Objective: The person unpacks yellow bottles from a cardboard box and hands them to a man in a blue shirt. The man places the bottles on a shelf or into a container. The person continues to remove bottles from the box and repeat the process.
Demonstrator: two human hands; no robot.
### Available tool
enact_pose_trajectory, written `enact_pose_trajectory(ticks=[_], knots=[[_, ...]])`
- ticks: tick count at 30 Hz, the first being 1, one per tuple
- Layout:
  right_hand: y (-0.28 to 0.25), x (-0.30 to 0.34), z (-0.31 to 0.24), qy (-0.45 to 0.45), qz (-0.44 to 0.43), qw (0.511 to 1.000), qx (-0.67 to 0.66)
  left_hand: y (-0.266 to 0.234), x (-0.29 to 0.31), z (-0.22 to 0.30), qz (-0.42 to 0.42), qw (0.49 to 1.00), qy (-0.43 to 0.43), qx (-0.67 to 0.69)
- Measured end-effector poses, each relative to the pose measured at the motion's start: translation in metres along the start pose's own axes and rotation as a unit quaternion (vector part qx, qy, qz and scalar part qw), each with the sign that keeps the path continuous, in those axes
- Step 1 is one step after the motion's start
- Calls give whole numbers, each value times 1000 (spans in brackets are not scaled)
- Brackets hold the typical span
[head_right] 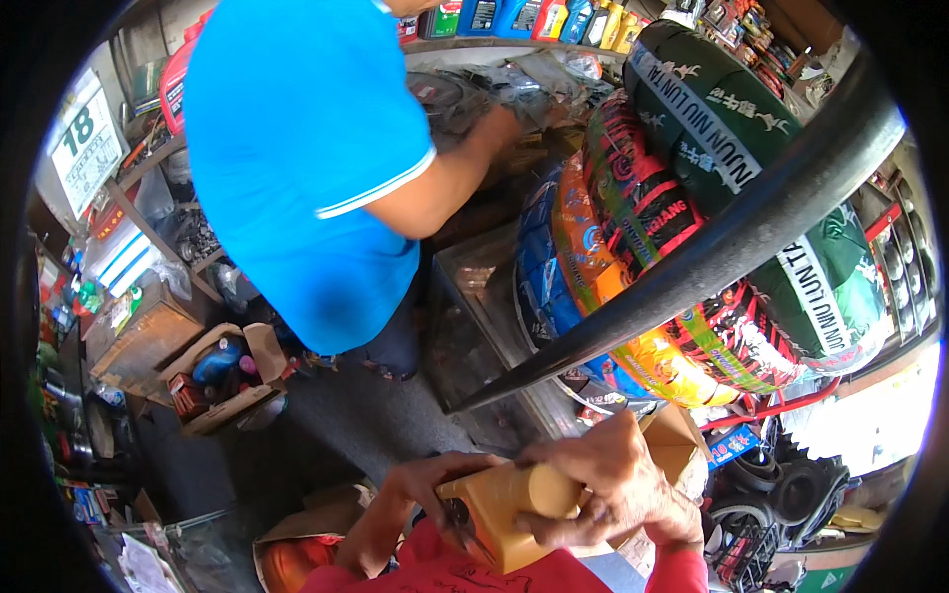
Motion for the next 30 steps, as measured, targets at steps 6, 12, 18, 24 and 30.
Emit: enact_pose_trajectory(ticks=[6,12,18,24,30], knots=[[2,-20,-2,123,167,963,174,-1,10,-22,101,989,76,82],[-5,-2,25,78,592,777,198,-14,14,-27,145,970,115,156],[16,-46,47,104,599,787,105,-49,29,-31,184,943,161,227],[27,-63,49,130,599,772,169,-78,43,-39,186,920,215,272],[29,-66,59,116,636,743,173,-98,33,-32,145,910,240,307]])
Point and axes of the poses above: each hand's wrist, its own x-axis away from the middle knuckle, its own y-axis out of the palm, z = x × y, the point moved 2 cm from there along -x, towards the middle knuckle, and after that the axes turned 2 degrees about y, right-handed, at the moved point
